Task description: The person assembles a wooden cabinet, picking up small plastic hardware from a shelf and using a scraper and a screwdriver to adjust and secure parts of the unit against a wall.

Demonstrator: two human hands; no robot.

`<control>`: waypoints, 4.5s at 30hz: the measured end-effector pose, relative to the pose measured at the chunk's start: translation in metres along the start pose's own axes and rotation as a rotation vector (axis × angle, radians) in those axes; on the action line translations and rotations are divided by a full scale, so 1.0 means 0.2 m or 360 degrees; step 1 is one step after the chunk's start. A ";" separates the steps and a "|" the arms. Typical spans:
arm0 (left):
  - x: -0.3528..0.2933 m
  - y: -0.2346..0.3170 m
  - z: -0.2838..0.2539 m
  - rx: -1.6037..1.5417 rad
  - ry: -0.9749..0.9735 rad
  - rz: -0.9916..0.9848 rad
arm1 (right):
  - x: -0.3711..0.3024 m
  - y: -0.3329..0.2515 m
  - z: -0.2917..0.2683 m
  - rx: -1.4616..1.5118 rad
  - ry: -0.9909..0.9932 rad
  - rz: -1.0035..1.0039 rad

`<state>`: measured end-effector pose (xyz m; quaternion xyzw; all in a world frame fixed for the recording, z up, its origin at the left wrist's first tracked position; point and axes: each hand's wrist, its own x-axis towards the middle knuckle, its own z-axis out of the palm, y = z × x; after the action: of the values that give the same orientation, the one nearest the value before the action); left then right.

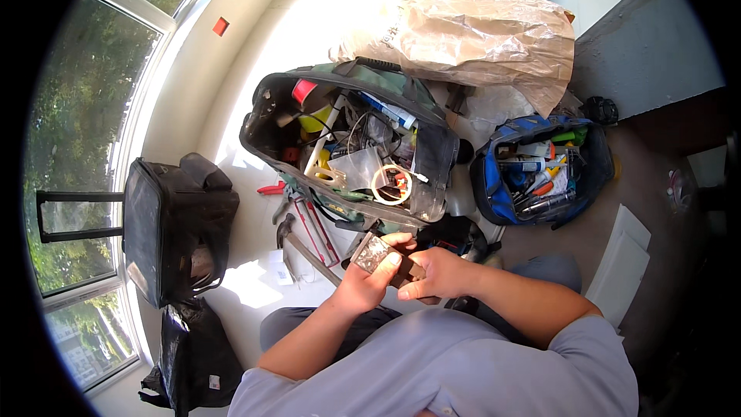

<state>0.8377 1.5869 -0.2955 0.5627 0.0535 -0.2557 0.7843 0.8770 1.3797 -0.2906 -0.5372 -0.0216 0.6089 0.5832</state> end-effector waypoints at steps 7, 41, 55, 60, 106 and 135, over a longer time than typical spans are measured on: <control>0.19 0.23 -0.17 0.2205 0.0373 0.0775 | 0.06 -0.05 -0.31 -0.0700 0.1215 -0.0762; 0.02 0.20 -0.19 0.2486 0.0314 0.0314 | 0.01 -0.13 -0.43 0.0207 0.1183 -0.0795; 0.10 0.17 -0.21 0.2600 0.0312 0.0258 | -0.03 -0.16 -0.45 0.0224 0.1137 -0.0612; 0.17 0.17 -0.24 0.2548 0.0284 0.0340 | -0.02 -0.13 -0.47 -0.0008 0.1217 -0.0618; 0.71 0.20 -0.52 0.3407 0.0218 0.0128 | -0.02 -0.13 -0.57 0.0530 0.1222 -0.1018; 1.09 0.14 -0.39 0.3580 0.0321 0.0316 | 0.01 -0.14 -0.54 0.0422 0.1238 -0.1006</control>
<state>1.0555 1.5896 -0.3803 0.9681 -0.1886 -0.0487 -0.1578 0.9707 1.3253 -0.3191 -0.6126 0.1129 0.1556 0.7667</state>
